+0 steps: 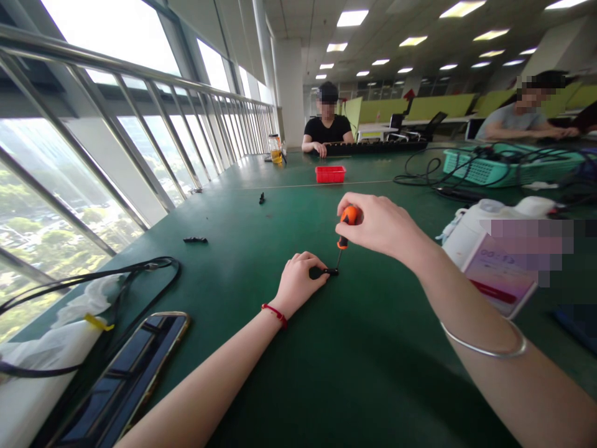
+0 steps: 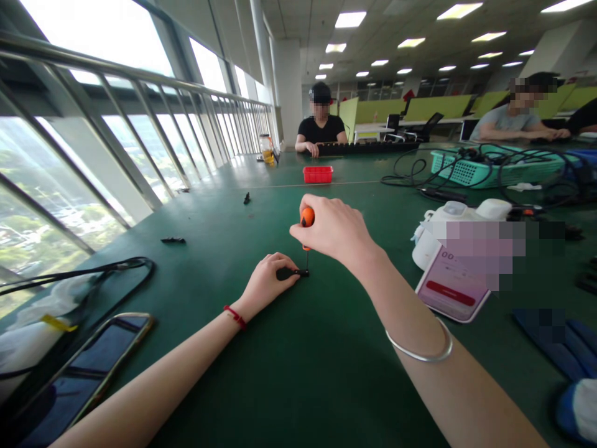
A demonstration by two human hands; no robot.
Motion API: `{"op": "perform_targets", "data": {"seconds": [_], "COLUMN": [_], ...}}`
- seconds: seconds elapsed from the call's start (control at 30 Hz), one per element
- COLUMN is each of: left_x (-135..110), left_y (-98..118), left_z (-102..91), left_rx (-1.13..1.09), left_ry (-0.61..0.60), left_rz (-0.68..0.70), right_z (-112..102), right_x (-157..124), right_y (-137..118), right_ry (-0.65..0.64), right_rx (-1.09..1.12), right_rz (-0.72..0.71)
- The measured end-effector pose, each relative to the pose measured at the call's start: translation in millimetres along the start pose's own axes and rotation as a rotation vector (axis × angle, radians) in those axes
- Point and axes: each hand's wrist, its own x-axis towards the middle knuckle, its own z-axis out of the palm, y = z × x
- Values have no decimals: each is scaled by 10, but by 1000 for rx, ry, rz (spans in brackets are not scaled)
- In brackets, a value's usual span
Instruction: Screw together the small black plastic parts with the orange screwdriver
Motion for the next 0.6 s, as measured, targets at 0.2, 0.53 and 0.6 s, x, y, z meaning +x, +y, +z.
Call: {"op": "perform_targets", "data": {"seconds": [0.2, 0.53, 0.6], "left_x": [3, 4, 3], "left_y": [-11, -11, -15], "left_z": [12, 10, 9], "left_rx": [2, -1, -1], "left_ry": [3, 5, 2], "left_rz": [10, 15, 19], "right_z": [1, -29, -12], "right_x": [10, -7, -1], "right_y": [6, -11, 4], "right_ry": [7, -78, -63], "right_rx": [-40, -2, 15], "right_rz": [21, -4, -26]}}
